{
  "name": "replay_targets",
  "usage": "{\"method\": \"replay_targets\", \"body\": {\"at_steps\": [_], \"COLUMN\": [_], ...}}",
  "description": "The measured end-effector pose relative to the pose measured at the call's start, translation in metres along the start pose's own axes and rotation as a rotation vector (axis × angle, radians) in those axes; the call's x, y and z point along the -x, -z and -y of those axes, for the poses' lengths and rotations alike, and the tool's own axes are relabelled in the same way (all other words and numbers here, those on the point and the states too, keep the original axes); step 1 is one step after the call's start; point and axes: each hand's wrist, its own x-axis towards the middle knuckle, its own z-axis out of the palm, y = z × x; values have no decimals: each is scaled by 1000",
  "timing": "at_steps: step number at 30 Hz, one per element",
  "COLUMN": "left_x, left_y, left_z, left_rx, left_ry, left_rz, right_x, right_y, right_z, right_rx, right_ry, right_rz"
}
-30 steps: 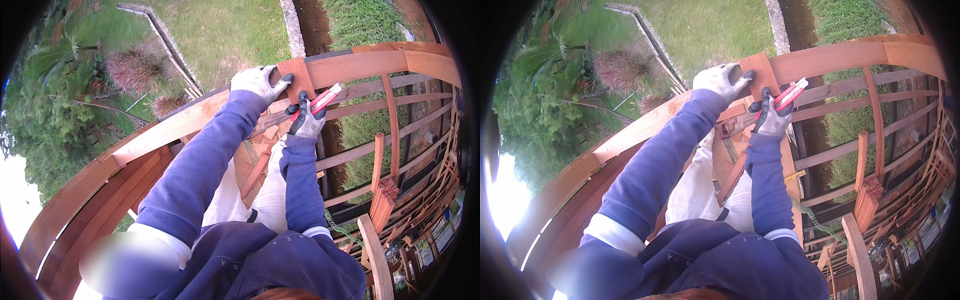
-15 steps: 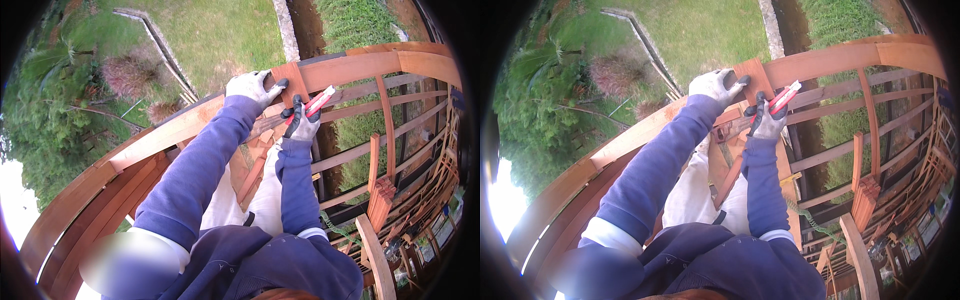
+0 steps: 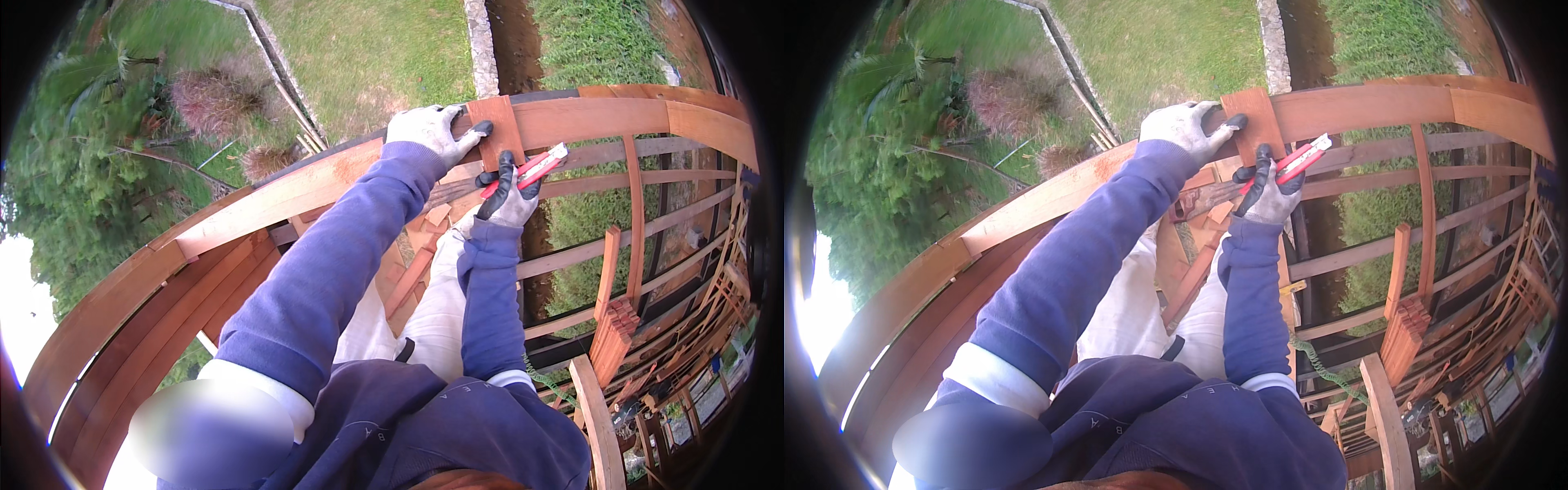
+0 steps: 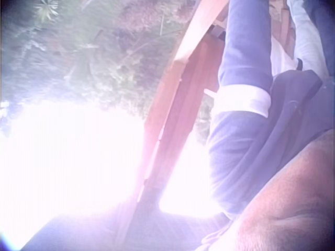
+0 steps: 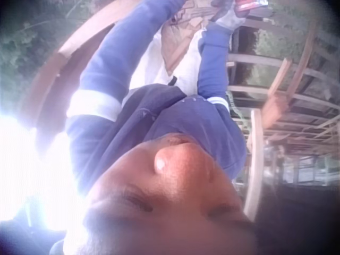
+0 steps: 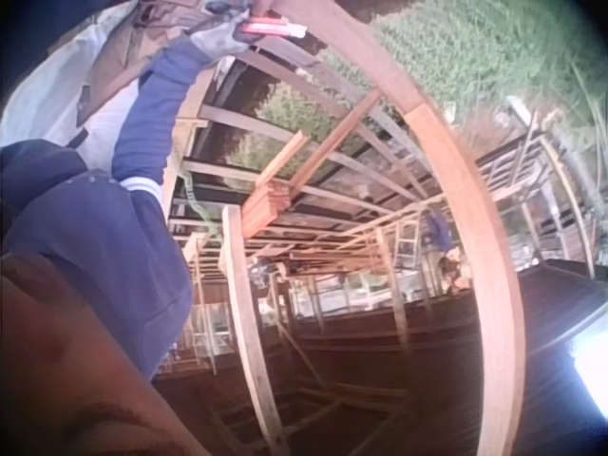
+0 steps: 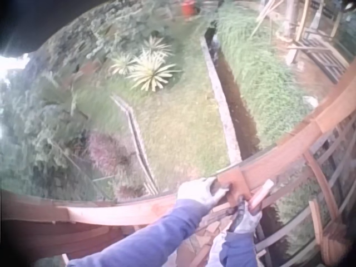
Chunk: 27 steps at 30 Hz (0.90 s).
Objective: The person assembles a curved wooden structure outdoors, using a utility knife to trim wooden pieces and a nail gun to fasten them. The person positions the wood pieces, trims them to fit, and secures them to the frame.
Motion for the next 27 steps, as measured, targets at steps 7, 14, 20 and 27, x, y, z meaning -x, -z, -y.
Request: {"method": "replay_targets", "body": {"at_steps": [7,14,20,27], "left_x": [1,-1,-3,-6], "left_y": [4,3,2,7], "left_z": [-1,-3,-5,-16], "left_rx": [0,7,-41,-63], "left_ry": [-5,4,41,77], "left_rz": [4,31,76,109], "right_x": [3,-2,-16,-24], "right_y": [-5,5,65,64], "right_z": [2,3,52,109], "right_rx": [40,48,922,1570], "right_ry": [35,-5,484,356], "right_rz": [-22,45,268,549]}}
